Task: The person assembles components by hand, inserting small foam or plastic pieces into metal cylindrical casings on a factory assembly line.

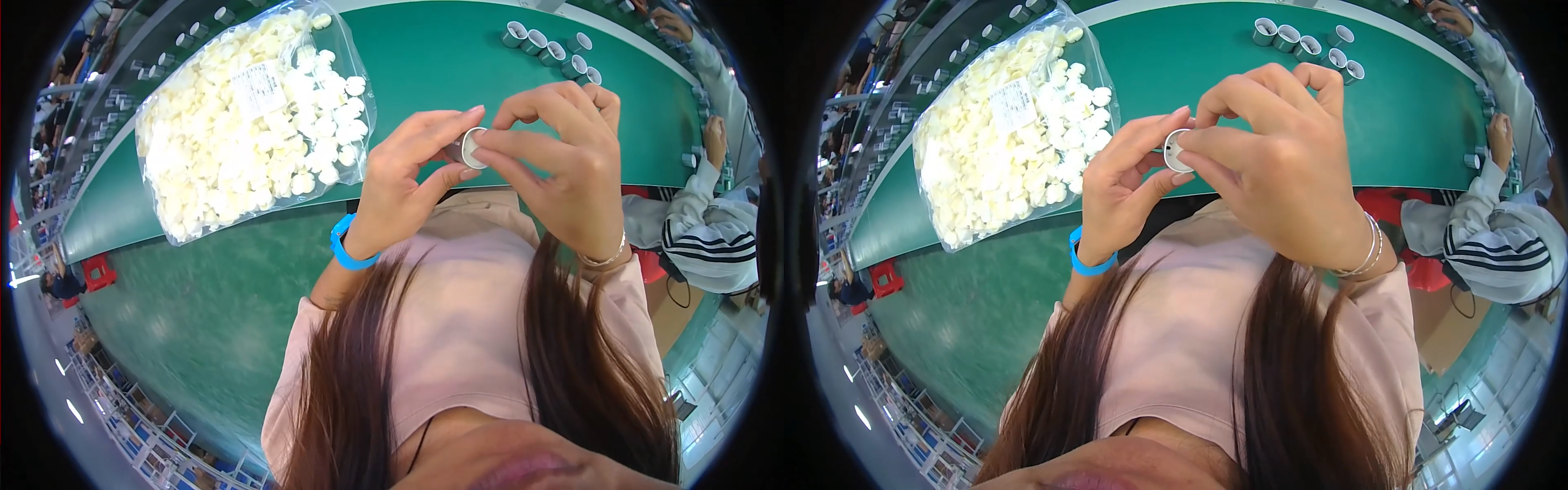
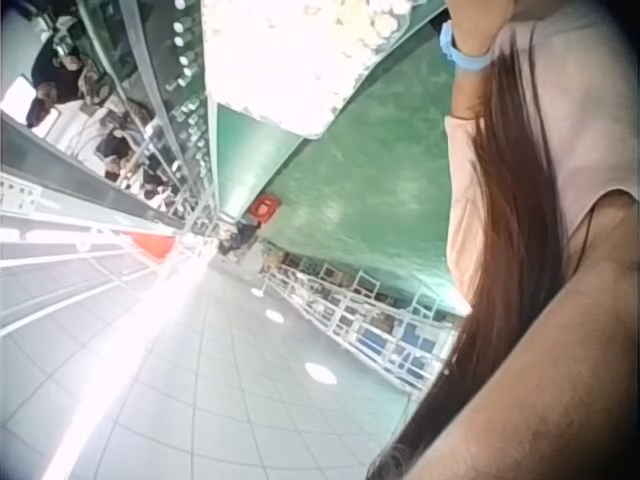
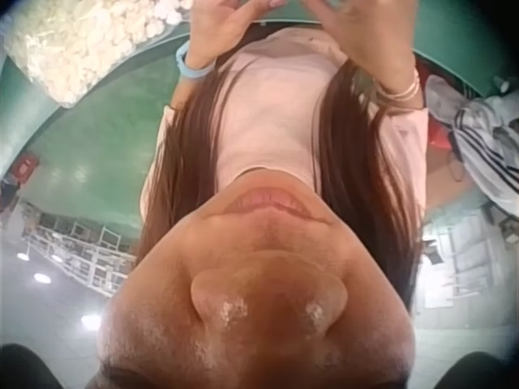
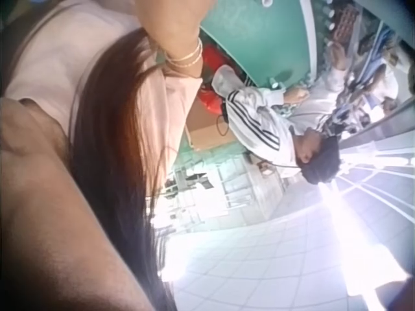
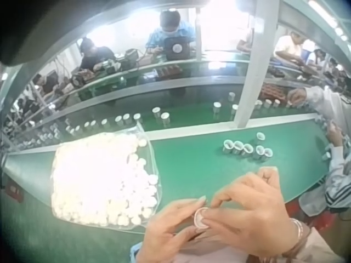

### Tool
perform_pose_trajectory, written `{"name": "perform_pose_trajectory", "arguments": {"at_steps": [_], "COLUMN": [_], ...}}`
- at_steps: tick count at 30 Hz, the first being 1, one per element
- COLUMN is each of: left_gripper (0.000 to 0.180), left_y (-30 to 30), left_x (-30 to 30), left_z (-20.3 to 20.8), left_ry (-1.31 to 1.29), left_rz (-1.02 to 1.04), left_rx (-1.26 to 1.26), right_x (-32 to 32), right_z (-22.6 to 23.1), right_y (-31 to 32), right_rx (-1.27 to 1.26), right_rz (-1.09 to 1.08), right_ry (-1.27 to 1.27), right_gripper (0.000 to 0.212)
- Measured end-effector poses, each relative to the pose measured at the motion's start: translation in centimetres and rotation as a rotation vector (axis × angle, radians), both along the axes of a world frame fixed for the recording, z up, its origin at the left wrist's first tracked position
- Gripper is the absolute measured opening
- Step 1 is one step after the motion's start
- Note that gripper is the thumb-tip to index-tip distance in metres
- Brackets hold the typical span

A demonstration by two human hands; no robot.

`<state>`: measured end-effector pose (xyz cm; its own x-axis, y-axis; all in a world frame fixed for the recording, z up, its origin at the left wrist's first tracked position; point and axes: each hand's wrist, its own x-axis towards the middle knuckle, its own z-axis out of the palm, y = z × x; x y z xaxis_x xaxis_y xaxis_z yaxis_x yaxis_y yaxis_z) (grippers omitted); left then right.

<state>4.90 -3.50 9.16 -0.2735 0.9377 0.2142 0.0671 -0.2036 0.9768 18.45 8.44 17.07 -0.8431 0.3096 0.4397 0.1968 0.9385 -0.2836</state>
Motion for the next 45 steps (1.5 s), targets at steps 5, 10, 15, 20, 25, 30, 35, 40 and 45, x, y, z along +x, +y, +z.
{"name": "perform_pose_trajectory", "arguments": {"at_steps": [5, 10, 15, 20, 25, 30, 35, 40, 45], "left_gripper": [0.051, 0.051, 0.049, 0.036, 0.035, 0.032, 0.025, 0.024, 0.02], "left_y": [-0.2, -0.1, -0.2, -0.4, -0.8, -0.4, 0.3, 0.1, 0.3], "left_x": [0.4, 0.4, 0.3, -0.8, -1.4, -0.9, -0.8, -1.1, -1.2], "left_z": [0.3, 0.5, -0.6, -0.3, 0.1, 0.9, 0.5, 0.7, 0.3], "left_ry": [0.031, 0.105, 0.055, -0.494, -0.59, -0.558, -0.491, -0.517, -0.562], "left_rz": [0.023, 0.043, 0.101, -0.041, -0.18, -0.051, 0.057, 0.03, 0.023], "left_rx": [-0.005, -0.01, -0.012, 0.037, 0.013, -0.106, -0.166, -0.191, -0.176], "right_x": [0.1, 0.0, -0.5, -0.8, -0.7, -1.1, -1.5, -1.4, -1.5], "right_z": [0.7, 0.5, -0.5, -1.5, -3.8, -5.3, -6.0, -5.6, -6.0], "right_y": [-0.3, -0.2, 0.4, 0.9, 1.0, 0.1, -0.4, -0.6, -0.5], "right_rx": [0.04, 0.069, 0.019, -0.624, -0.428, -0.332, -0.199, -0.207, -0.241], "right_rz": [0.003, -0.005, 0.053, 0.123, 0.197, 0.129, 0.075, 0.094, 0.098], "right_ry": [-0.061, -0.077, -0.097, 0.092, 0.067, 0.144, 0.135, 0.124, 0.113], "right_gripper": [0.013, 0.01, 0.01, 0.038, 0.053, 0.052, 0.056, 0.056, 0.055]}}
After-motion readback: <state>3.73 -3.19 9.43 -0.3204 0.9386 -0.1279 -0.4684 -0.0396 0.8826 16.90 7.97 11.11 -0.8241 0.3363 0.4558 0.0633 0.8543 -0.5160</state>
